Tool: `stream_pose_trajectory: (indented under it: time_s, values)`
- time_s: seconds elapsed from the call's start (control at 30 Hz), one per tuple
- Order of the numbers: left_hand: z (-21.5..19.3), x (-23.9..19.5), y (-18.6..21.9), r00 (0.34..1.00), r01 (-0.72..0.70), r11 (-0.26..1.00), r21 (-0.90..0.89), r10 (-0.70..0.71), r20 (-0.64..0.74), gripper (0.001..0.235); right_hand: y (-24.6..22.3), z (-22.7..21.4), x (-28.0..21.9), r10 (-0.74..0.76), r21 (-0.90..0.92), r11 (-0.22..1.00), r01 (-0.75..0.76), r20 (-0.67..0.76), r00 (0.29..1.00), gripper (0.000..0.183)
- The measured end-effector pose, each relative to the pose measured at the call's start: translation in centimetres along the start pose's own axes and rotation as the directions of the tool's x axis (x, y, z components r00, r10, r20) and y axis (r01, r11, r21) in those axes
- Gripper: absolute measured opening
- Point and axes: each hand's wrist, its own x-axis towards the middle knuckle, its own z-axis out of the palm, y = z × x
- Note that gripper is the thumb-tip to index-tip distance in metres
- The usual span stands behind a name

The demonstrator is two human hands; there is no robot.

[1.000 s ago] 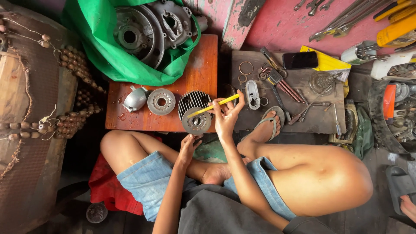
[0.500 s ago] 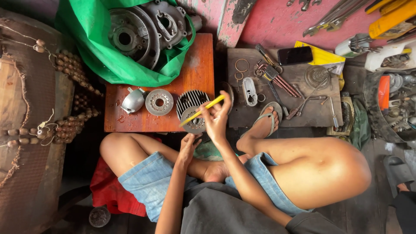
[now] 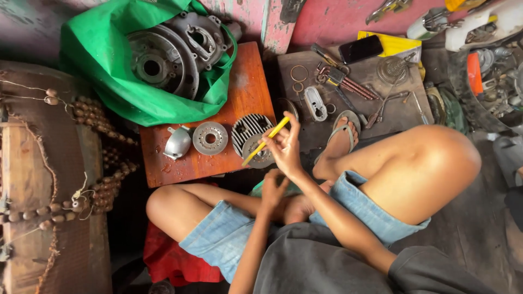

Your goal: Cleaning the cooling fins of a motorcycle cylinder head using a small brush to remove debris.

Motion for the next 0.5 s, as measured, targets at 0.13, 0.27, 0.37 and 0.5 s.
stream_pose_trajectory:
  time_s: [0.13,0.27,0.37,0.5]
  values:
    - [1.6,-2.8,4.1,0.934,-0.261,0.884,0.387,0.131,0.332,0.037,-1.1,-0.7,1.5,-0.088,-0.009,0.996,0.088,-0.14,0.986,0.083]
    - [4.3,-5.4,4.0,0.862,-0.273,0.791,0.547,-0.051,0.504,0.047,-1.4,-1.6,2.1,-0.098,-0.042,0.995,0.093,-0.151,0.984,0.085]
    - [6.1,-5.5,0.1,0.811,-0.423,0.681,0.597,-0.009,0.585,0.064,-1.0,-1.7,1.3,-0.05,-0.099,0.994,0.049,-0.01,0.999,0.086]
    - [5.4,-6.2,-0.1,0.792,-0.474,0.644,0.6,0.013,0.611,0.087,-1.1,-2.0,1.9,-0.043,-0.094,0.995,0.042,-0.015,0.999,0.087]
